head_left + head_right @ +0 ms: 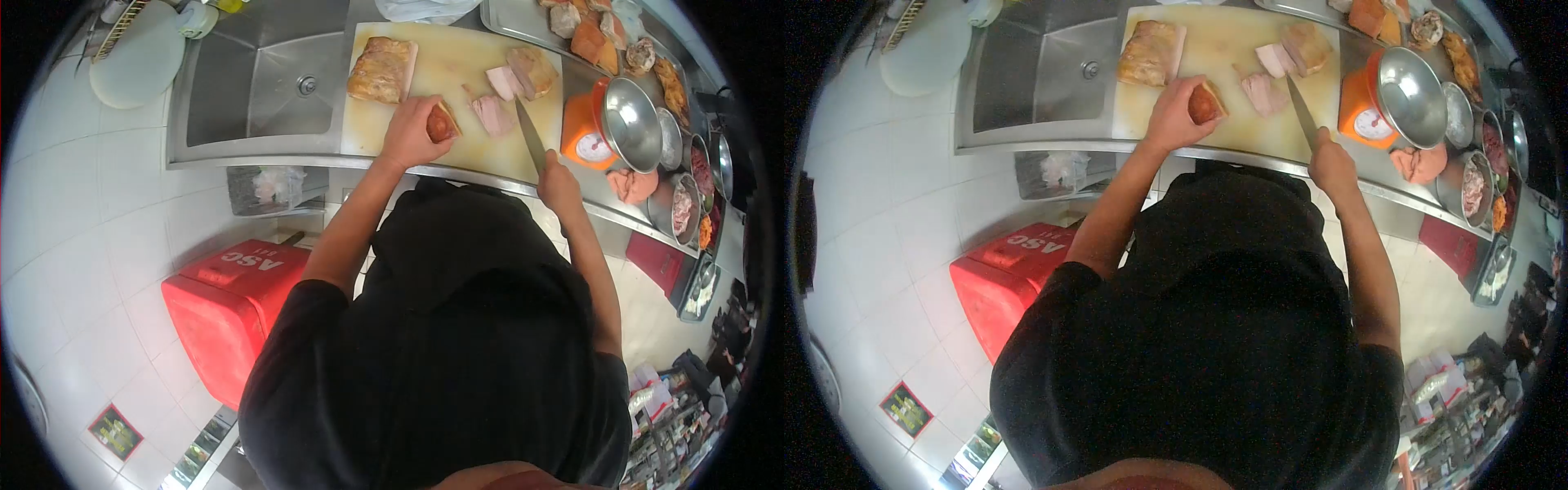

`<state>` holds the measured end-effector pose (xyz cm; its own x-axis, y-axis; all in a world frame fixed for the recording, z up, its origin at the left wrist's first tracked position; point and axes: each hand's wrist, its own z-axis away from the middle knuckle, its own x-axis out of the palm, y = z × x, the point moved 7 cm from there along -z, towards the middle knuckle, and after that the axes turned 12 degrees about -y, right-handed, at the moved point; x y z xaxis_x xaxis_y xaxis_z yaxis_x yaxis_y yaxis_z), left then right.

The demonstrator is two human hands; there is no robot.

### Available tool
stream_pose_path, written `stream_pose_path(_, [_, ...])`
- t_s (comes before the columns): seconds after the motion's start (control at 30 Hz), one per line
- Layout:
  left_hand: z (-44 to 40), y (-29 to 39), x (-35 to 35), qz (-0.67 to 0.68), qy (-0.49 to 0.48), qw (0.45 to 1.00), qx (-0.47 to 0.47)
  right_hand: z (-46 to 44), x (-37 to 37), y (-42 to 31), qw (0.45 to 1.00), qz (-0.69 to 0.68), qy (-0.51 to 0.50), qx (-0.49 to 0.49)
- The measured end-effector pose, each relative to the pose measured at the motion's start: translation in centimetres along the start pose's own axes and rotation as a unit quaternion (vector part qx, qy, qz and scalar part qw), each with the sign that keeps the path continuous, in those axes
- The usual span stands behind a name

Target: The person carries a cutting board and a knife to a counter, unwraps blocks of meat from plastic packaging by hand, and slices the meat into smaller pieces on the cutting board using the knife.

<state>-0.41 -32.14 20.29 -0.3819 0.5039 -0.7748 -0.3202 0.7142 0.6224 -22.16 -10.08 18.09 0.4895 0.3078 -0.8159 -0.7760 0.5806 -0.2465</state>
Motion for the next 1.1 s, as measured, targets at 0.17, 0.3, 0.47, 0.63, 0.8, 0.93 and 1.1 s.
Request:
stream_pose_path(0.17, [2.7,-3.0,-0.5,0.141,0.075,0.987,0.010,0.1,0.5,-0.4,0.999,0.005,-0.005,0.040])
stream_pose_path(0.3, [5.8,-5.3,0.0,0.210,0.081,0.974,0.014,0.0,0.7,-1.0,0.998,0.009,-0.005,0.064])
stream_pose_path(0.47, [6.7,-6.3,0.4,0.279,0.047,0.959,-0.004,0.1,0.6,-1.2,0.998,-0.002,0.015,0.065])
stream_pose_path(0.63, [6.2,-5.9,0.4,0.300,0.106,0.948,-0.003,0.0,0.3,-0.6,0.998,-0.034,0.027,0.050])
stream_pose_path(0.8, [4.8,-3.8,0.4,0.161,0.066,0.985,0.023,1.2,-0.9,-2.8,0.990,-0.121,0.062,0.030])
stream_pose_path(0.93, [3.9,-6.5,4.5,0.508,0.068,0.856,-0.067,1.3,-2.0,-5.7,0.974,-0.224,0.018,0.038])
stream_pose_path(1.1, [2.9,-5.8,4.1,0.744,0.069,0.654,-0.118,1.2,-2.0,-6.3,0.962,-0.267,0.051,-0.022])
